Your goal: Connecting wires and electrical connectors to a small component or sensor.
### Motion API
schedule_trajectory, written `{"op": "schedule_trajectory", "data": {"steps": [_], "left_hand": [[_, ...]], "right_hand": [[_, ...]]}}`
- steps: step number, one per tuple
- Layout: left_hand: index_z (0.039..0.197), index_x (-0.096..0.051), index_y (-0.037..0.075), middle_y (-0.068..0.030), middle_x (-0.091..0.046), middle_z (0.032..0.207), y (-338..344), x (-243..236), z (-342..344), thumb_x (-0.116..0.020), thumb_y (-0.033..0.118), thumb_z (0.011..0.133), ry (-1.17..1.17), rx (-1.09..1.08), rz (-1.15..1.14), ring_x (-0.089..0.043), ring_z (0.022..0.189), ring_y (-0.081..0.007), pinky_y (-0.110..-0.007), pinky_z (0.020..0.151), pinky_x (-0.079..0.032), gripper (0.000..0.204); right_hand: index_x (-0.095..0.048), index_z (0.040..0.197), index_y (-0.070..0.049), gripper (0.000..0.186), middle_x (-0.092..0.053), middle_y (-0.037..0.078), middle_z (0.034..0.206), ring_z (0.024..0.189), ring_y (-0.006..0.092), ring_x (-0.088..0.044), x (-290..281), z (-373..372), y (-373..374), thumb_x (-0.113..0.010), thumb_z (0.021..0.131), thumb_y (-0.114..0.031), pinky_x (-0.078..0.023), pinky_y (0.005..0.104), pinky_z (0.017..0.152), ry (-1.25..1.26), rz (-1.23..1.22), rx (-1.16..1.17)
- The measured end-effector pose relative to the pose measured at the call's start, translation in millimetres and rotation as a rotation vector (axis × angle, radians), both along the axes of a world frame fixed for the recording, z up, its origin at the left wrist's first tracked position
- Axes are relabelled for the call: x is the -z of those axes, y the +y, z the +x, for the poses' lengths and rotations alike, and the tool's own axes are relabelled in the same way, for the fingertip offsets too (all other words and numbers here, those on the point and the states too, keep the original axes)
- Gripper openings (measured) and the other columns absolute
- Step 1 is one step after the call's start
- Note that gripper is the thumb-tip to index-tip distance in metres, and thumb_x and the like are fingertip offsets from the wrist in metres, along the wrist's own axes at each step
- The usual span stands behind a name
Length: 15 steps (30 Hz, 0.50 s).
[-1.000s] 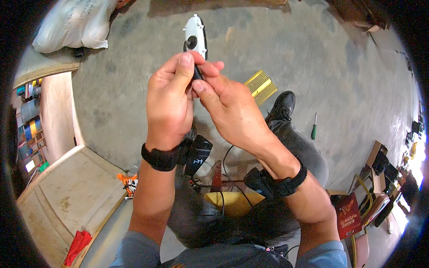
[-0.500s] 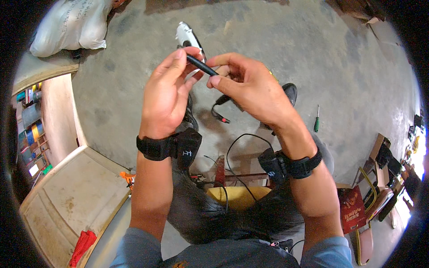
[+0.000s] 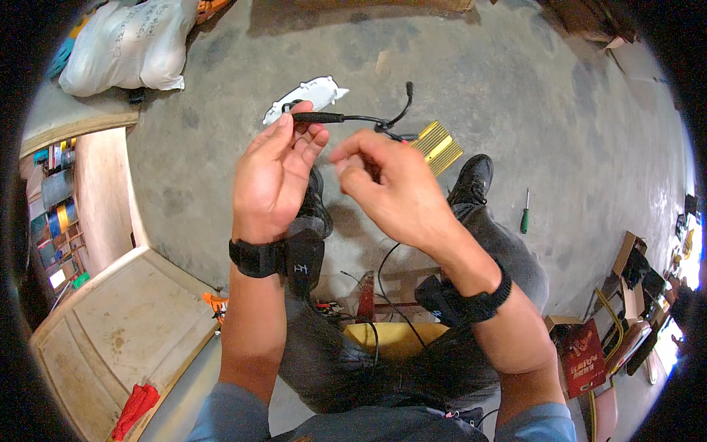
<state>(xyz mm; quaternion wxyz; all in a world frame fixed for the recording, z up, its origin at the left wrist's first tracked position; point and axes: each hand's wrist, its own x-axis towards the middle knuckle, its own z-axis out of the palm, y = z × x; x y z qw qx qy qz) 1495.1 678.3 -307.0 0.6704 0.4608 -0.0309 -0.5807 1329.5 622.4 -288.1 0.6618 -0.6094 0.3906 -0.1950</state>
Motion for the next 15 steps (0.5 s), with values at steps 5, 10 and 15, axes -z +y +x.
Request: {"op": "schedule_trajectory", "data": {"steps": [5,10,15], "left_hand": [[0.115,-0.059,-0.006,-0.012,-0.063,0.108,-2,3,-6,-0.048,0.013,0.102,0.01,0.022,-0.052,-0.06,0.098,-0.022,-0.037,0.093,-0.05,0.025],[0.12,-0.057,-0.005,-0.0125,-0.062,0.113,0,1,-9,-0.046,0.013,0.103,0.002,0.1,-0.12,-0.059,0.103,-0.0213,-0.037,0.098,-0.047,0.027],[0.125,-0.054,-0.004,-0.0126,-0.062,0.116,-2,2,-16,-0.044,0.012,0.103,-0.014,0.16,-0.172,-0.058,0.107,-0.0212,-0.036,0.099,-0.045,0.029]], "right_hand": [[-0.063,0.091,-0.004,0.041,-0.054,-0.002,0.072,0.061,0.0058,-0.045,9,8,-15,-0.055,0.099,-0.043,-0.038,0.0217,0.053,-0.082,0.373,0.022],[-0.053,0.071,-0.009,0.054,-0.044,-0.004,0.06,0.051,0.0064,-0.034,11,5,-21,-0.046,0.1,-0.054,-0.026,0.023,0.046,-0.192,0.597,0.095],[-0.051,0.068,-0.009,0.052,-0.041,-0.004,0.059,0.051,0.0062,-0.032,13,4,-22,-0.047,0.101,-0.05,-0.025,0.0242,0.047,-0.164,0.532,0.159]]}}
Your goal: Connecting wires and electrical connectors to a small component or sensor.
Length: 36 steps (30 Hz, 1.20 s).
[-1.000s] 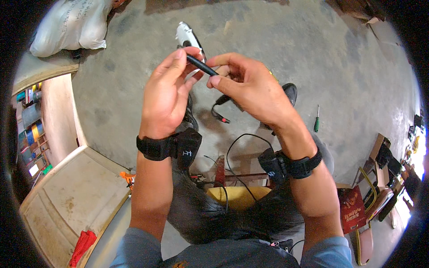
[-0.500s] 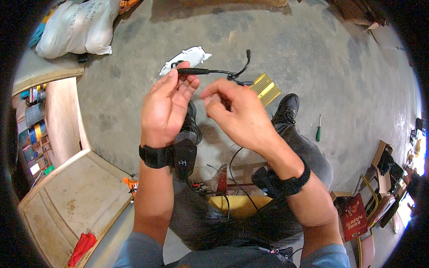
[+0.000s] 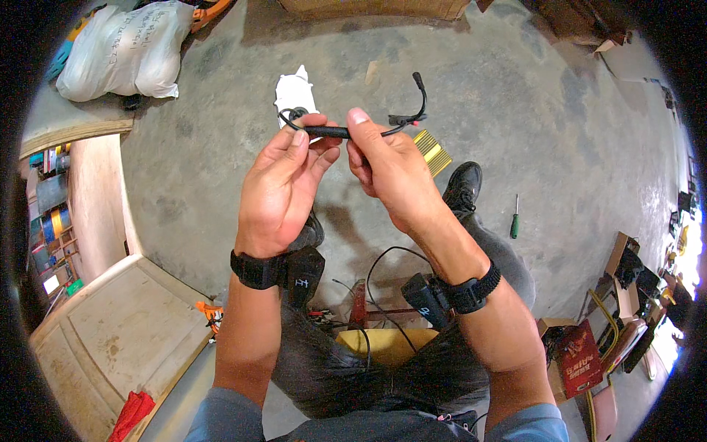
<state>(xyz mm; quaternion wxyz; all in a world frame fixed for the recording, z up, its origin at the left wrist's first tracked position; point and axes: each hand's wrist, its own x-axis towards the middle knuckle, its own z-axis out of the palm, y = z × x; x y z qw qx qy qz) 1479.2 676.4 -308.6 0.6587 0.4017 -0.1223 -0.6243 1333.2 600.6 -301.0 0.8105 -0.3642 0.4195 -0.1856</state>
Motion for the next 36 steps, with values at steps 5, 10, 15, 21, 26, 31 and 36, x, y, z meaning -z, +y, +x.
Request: {"op": "schedule_trajectory", "data": {"steps": [5,10,15,21,26,31,36], "left_hand": [[0.12,-0.059,0.001,-0.0064,-0.065,0.104,-1,-3,-3,-0.05,0.017,0.102,0.028,0.003,0.049,-0.058,0.094,-0.015,-0.032,0.09,-0.045,0.026],[0.117,-0.06,-0.001,-0.0043,-0.064,0.097,1,5,-3,-0.053,0.017,0.102,-0.01,-0.019,0.011,-0.056,0.088,-0.0131,-0.03,0.085,-0.045,0.025],[0.112,-0.062,-0.002,-0.0036,-0.062,0.094,-2,4,-8,-0.053,0.016,0.102,0.01,-0.046,0.022,-0.054,0.085,-0.0126,-0.029,0.083,-0.044,0.023],[0.113,-0.06,-0.001,-0.0039,-0.062,0.097,-2,2,-5,-0.051,0.016,0.102,-0.007,-0.024,-0.011,-0.054,0.087,-0.0127,-0.029,0.084,-0.044,0.022],[0.114,-0.059,0.002,-0.0058,-0.062,0.102,0,1,0,-0.05,0.018,0.102,-0.044,-0.027,0.038,-0.057,0.094,-0.0162,-0.031,0.086,-0.045,0.022],[0.113,-0.059,0.006,-0.011,-0.063,0.118,1,-1,6,-0.05,0.018,0.102,-0.038,-0.076,0.08,-0.061,0.102,-0.0186,-0.033,0.086,-0.047,0.019],[0.115,-0.057,0.006,-0.0131,-0.063,0.118,2,0,7,-0.049,0.018,0.102,-0.044,-0.081,0.128,-0.062,0.098,-0.0189,-0.033,0.084,-0.049,0.019]], "right_hand": [[-0.053,0.072,-0.008,0.047,-0.042,-0.005,0.062,0.057,0.0054,-0.035,-2,0,-1,-0.047,0.103,-0.044,-0.028,0.0242,0.05,0.093,-0.269,-0.044],[-0.053,0.073,-0.007,0.043,-0.043,-0.006,0.064,0.06,0.0042,-0.035,-5,1,3,-0.048,0.103,-0.038,-0.03,0.0243,0.052,0.083,-0.281,-0.053],[-0.063,0.088,0.002,0.037,-0.057,-0.001,0.073,0.071,0.0066,-0.047,-8,1,5,-0.053,0.102,-0.031,-0.042,0.0266,0.063,0.104,-0.408,-0.069],[-0.063,0.09,0.002,0.038,-0.058,0.001,0.074,0.07,0.0081,-0.048,-8,-1,4,-0.056,0.1,-0.034,-0.042,0.0268,0.062,0.138,-0.375,-0.084],[-0.062,0.105,-0.001,0.036,-0.053,-0.002,0.074,0.065,0.0052,-0.045,-6,-7,-6,-0.059,0.098,-0.036,-0.038,0.0234,0.055,0.082,-0.224,0.044],[-0.051,0.126,-0.001,0.037,-0.062,0.005,0.098,0.065,0.0072,-0.049,-7,-12,-14,-0.061,0.097,-0.023,-0.041,0.0241,0.055,-0.311,0.086,0.252],[-0.047,0.128,0.0,0.032,-0.065,0.007,0.097,0.066,0.0084,-0.052,-6,-11,-17,-0.054,0.098,-0.009,-0.044,0.0251,0.058,-0.208,-0.144,0.201]]}}
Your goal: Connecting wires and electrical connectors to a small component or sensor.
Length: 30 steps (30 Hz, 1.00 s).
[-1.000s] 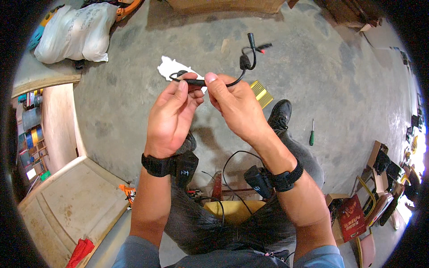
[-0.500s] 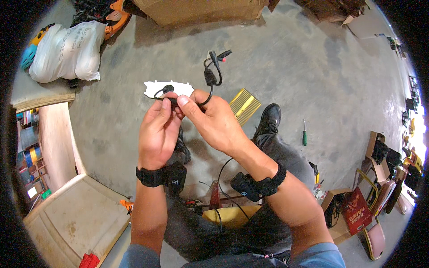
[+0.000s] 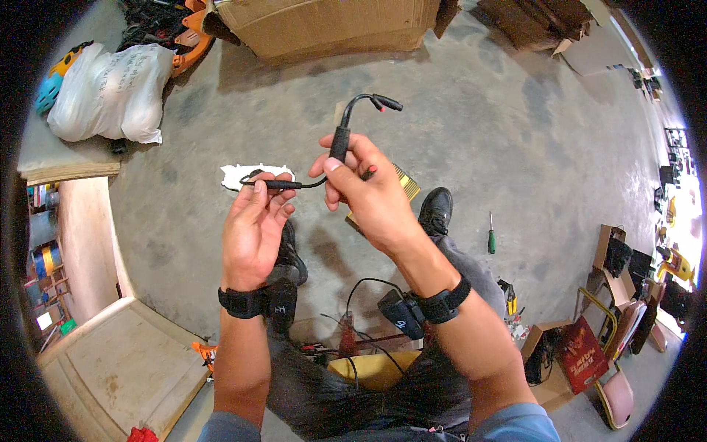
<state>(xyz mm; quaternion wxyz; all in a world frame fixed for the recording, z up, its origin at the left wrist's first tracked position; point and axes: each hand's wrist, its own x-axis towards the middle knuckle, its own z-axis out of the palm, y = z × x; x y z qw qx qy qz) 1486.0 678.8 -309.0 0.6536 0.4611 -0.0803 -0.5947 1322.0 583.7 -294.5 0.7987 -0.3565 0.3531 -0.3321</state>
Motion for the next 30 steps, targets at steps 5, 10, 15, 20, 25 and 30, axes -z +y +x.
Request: {"op": "schedule_trajectory", "data": {"steps": [5,10,15,20,25,30], "left_hand": [[0.115,-0.056,0.006,-0.015,-0.063,0.119,2,-2,1,-0.049,0.018,0.102,-0.012,-0.005,0.02,-0.063,0.094,-0.0183,-0.032,0.083,-0.05,0.018],[0.116,-0.055,0.004,-0.0165,-0.063,0.119,-1,-3,-1,-0.049,0.018,0.103,-0.041,-0.016,0.02,-0.063,0.094,-0.0184,-0.031,0.083,-0.05,0.02],[0.116,-0.055,0.003,-0.017,-0.063,0.118,-1,-5,0,-0.048,0.017,0.103,-0.034,-0.018,0.023,-0.063,0.094,-0.0187,-0.031,0.084,-0.051,0.02],[0.114,-0.055,0.002,-0.0173,-0.063,0.117,-1,-4,1,-0.048,0.016,0.103,-0.038,-0.024,0.01,-0.063,0.093,-0.0188,-0.031,0.084,-0.051,0.019],[0.114,-0.055,0.002,-0.0172,-0.064,0.116,-2,-3,-2,-0.048,0.016,0.103,-0.03,-0.04,0.03,-0.063,0.092,-0.0188,-0.031,0.083,-0.051,0.019],[0.114,-0.055,0.002,-0.0172,-0.064,0.115,0,-2,0,-0.049,0.015,0.102,-0.028,-0.017,0.028,-0.063,0.091,-0.0184,-0.03,0.082,-0.051,0.018]], "right_hand": [[-0.046,0.118,0.0,0.021,-0.059,0.002,0.085,0.064,0.0075,-0.049,-3,5,9,-0.049,0.099,-0.006,-0.042,0.024,0.057,0.248,-0.313,-0.044],[-0.046,0.117,-0.001,0.02,-0.061,0.005,0.087,0.069,0.0104,-0.053,1,4,10,-0.051,0.099,-0.008,-0.044,0.0265,0.062,0.33,-0.416,-0.028],[-0.046,0.116,-0.001,0.022,-0.064,0.01,0.09,0.077,0.0175,-0.059,2,4,12,-0.053,0.099,-0.011,-0.048,0.032,0.07,0.414,-0.497,-0.036],[-0.047,0.115,0.0,0.021,-0.064,0.013,0.09,0.08,0.0227,-0.063,-4,6,13,-0.053,0.099,-0.012,-0.049,0.0347,0.073,0.451,-0.508,-0.062],[-0.048,0.114,0.001,0.021,-0.064,0.017,0.091,0.083,0.0288,-0.065,-4,5,12,-0.054,0.097,-0.011,-0.049,0.0374,0.074,0.462,-0.546,-0.058],[-0.048,0.114,0.001,0.021,-0.063,0.022,0.092,0.086,0.0373,-0.065,-5,6,13,-0.054,0.095,-0.007,-0.05,0.0405,0.074,0.493,-0.596,-0.073]]}}
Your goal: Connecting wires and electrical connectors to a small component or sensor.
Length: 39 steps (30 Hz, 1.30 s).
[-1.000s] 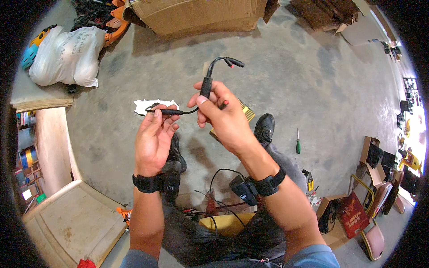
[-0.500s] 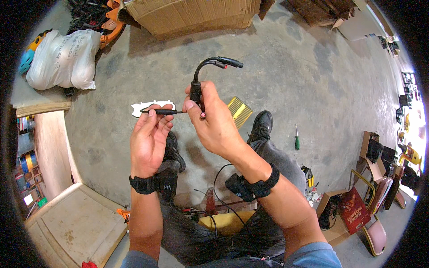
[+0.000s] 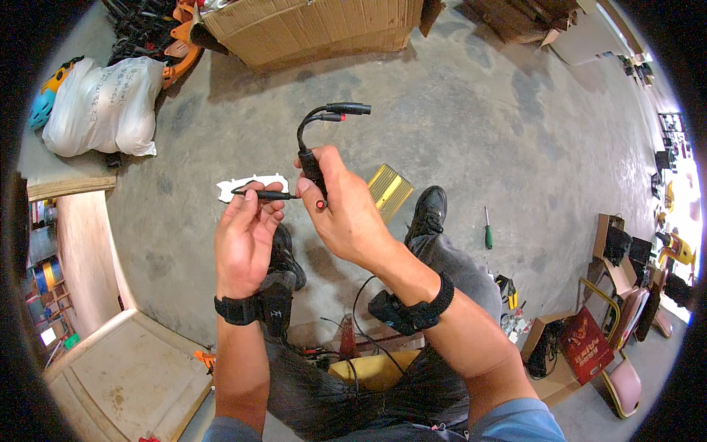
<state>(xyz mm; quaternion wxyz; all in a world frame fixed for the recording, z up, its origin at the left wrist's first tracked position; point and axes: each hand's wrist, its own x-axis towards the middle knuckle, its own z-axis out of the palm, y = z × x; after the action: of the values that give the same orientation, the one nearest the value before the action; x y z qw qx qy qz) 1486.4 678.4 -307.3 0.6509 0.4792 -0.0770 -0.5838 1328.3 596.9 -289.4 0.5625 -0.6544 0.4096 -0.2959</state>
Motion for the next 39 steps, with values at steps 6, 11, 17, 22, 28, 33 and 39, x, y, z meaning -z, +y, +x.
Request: {"op": "schedule_trajectory", "data": {"steps": [6,11,17,22,28,33,39], "left_hand": [[0.114,-0.056,0.002,-0.0133,-0.065,0.109,-3,-5,-7,-0.052,0.016,0.101,-0.038,0.016,0.003,-0.064,0.085,-0.0168,-0.03,0.077,-0.051,0.019],[0.116,-0.057,0.004,-0.0074,-0.063,0.109,-6,-6,-11,-0.05,0.026,0.103,0.063,0.002,-0.14,-0.062,0.084,-0.0176,-0.033,0.079,-0.049,0.028],[0.12,-0.057,0.004,-0.0095,-0.062,0.113,-4,-2,-8,-0.043,0.03,0.105,0.189,-0.001,-0.209,-0.059,0.089,-0.0207,-0.035,0.081,-0.048,0.033],[0.121,-0.056,0.003,-0.0095,-0.062,0.114,-5,-2,-8,-0.044,0.027,0.105,0.178,0.029,-0.184,-0.058,0.091,-0.0204,-0.034,0.083,-0.048,0.032],[0.123,-0.055,0.003,-0.0102,-0.062,0.114,-4,0,-9,-0.044,0.026,0.104,0.179,0.02,-0.191,-0.058,0.093,-0.0197,-0.034,0.084,-0.047,0.031],[0.123,-0.055,0.002,-0.0107,-0.061,0.114,-4,-2,-9,-0.044,0.025,0.105,0.175,0.021,-0.186,-0.058,0.093,-0.0197,-0.034,0.084,-0.048,0.031],[0.124,-0.054,0.002,-0.0114,-0.061,0.113,-6,-7,-9,-0.043,0.027,0.105,0.186,0.006,-0.164,-0.059,0.09,-0.0197,-0.034,0.083,-0.048,0.033]], "right_hand": [[-0.055,0.117,-0.005,0.031,-0.062,0.019,0.093,0.081,0.041,-0.062,8,5,5,-0.054,0.086,0.002,-0.049,0.0452,0.069,0.125,-0.361,-0.025],[-0.061,0.121,-0.012,0.055,-0.054,0.014,0.084,0.07,0.0316,-0.061,-5,3,11,-0.055,0.072,0.01,-0.05,0.0415,0.062,0.292,-0.306,-0.104],[-0.062,0.123,-0.013,0.06,-0.054,0.014,0.088,0.068,0.0281,-0.062,0,6,13,-0.054,0.069,0.013,-0.05,0.0397,0.061,0.3,-0.351,-0.095],[-0.063,0.124,-0.012,0.062,-0.054,0.013,0.087,0.068,0.0273,-0.061,-1,5,12,-0.054,0.069,0.014,-0.051,0.0389,0.062,0.312,-0.329,-0.082],[-0.063,0.124,-0.012,0.062,-0.054,0.014,0.087,0.069,0.027,-0.061,-1,5,12,-0.054,0.068,0.014,-0.05,0.0389,0.063,0.32,-0.337,-0.086],[-0.063,0.124,-0.011,0.063,-0.053,0.014,0.087,0.069,0.0273,-0.061,-1,5,12,-0.054,0.067,0.014,-0.05,0.0388,0.063,0.315,-0.334,-0.086],[-0.061,0.124,-0.008,0.051,-0.057,0.014,0.086,0.068,0.026,-0.061,9,4,9,-0.055,0.076,0.01,-0.049,0.038,0.062,0.276,-0.37,-0.041]]}}
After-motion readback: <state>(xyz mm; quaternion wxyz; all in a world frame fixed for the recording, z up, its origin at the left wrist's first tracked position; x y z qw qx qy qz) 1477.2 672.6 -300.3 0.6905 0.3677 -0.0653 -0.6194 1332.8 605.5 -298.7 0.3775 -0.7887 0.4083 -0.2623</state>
